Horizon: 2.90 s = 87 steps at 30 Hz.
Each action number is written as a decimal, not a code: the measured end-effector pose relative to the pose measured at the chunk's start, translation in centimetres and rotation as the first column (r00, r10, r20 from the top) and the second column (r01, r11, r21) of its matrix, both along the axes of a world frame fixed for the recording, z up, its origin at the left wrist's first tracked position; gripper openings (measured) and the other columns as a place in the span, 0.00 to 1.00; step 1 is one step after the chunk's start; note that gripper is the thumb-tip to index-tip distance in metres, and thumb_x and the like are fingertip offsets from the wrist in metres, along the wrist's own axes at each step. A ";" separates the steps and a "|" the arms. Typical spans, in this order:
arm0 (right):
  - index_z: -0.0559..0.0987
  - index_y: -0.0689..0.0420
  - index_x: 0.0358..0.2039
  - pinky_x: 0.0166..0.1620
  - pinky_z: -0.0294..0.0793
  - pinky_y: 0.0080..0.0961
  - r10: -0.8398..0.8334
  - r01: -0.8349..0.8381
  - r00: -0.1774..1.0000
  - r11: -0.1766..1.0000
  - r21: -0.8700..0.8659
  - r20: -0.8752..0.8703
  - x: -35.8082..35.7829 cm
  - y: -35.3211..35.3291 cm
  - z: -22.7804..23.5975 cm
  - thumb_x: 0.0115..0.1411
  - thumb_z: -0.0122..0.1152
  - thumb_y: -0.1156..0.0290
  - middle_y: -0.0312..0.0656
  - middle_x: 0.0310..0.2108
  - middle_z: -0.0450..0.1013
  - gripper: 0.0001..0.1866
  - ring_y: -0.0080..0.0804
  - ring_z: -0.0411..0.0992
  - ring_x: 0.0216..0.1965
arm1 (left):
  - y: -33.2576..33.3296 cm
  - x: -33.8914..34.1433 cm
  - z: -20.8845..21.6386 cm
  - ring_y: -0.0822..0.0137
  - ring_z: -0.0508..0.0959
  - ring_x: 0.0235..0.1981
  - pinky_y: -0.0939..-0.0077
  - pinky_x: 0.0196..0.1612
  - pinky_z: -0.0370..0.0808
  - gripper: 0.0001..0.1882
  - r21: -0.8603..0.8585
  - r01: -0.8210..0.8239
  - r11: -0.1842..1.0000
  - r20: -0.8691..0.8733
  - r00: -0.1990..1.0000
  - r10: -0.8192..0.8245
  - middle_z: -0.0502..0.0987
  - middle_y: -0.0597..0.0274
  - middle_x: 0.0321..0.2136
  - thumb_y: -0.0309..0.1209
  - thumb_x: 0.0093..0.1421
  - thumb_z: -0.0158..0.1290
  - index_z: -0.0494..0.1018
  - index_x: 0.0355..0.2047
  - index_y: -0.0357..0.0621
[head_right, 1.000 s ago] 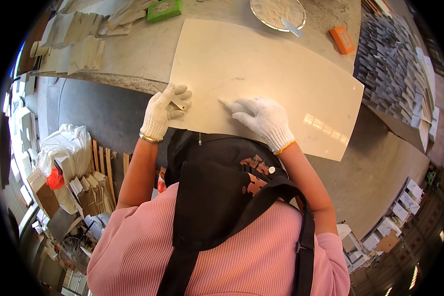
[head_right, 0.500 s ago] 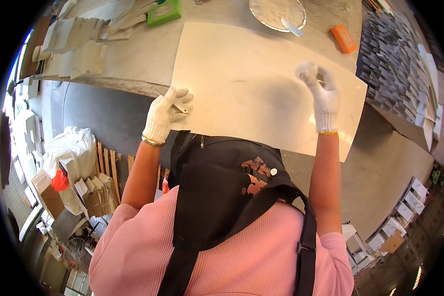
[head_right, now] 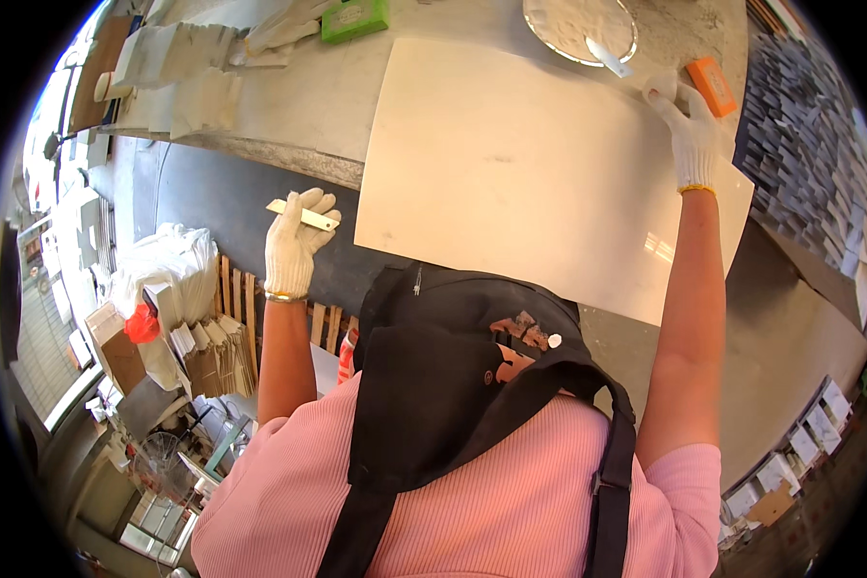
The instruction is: The person uses a putty knife to scoop a white paste from a metal bowl and applies it to small spots on a large white tile. They spread and smooth the paste over the defects, repeatedly dipping the tool to add more material as needed.
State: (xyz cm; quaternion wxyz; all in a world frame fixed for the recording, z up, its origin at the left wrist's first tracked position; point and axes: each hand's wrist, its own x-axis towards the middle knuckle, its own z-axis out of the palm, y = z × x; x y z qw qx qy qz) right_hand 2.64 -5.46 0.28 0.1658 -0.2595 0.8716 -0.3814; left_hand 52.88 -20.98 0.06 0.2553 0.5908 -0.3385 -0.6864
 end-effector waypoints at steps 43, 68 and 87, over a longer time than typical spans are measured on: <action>0.83 0.54 0.47 0.50 0.74 0.32 0.050 -0.048 0.992 0.999 0.018 -0.117 -7.9 -5.2 -4.9 0.54 0.71 0.56 0.46 0.41 0.82 0.23 0.39 0.79 0.46 | 2.9 0.0 0.2 0.58 0.81 0.39 0.68 0.41 0.77 0.32 -0.030 0.035 0.999 0.017 0.999 -0.035 0.77 0.39 0.47 0.49 0.71 0.51 0.71 0.52 0.24; 0.84 0.56 0.46 0.42 0.77 0.29 0.703 -0.679 0.595 0.699 -0.223 0.391 26.1 -1.3 4.8 0.61 0.68 0.64 0.46 0.37 0.81 0.15 0.36 0.79 0.35 | 7.2 -5.3 3.1 0.58 0.64 0.68 0.65 0.71 0.57 0.37 -0.268 0.459 0.847 -0.261 0.812 -0.522 0.67 0.46 0.66 0.51 0.74 0.44 0.60 0.67 0.28; 0.86 0.59 0.38 0.42 0.74 0.29 0.560 -0.630 0.740 0.771 0.093 0.372 18.5 4.2 4.5 0.61 0.65 0.65 0.43 0.32 0.79 0.11 0.33 0.75 0.36 | 2.5 -3.7 1.2 0.51 0.71 0.64 0.56 0.67 0.64 0.44 -0.350 0.006 0.937 -0.131 0.990 -0.055 0.69 0.44 0.64 0.63 0.69 0.41 0.62 0.67 0.32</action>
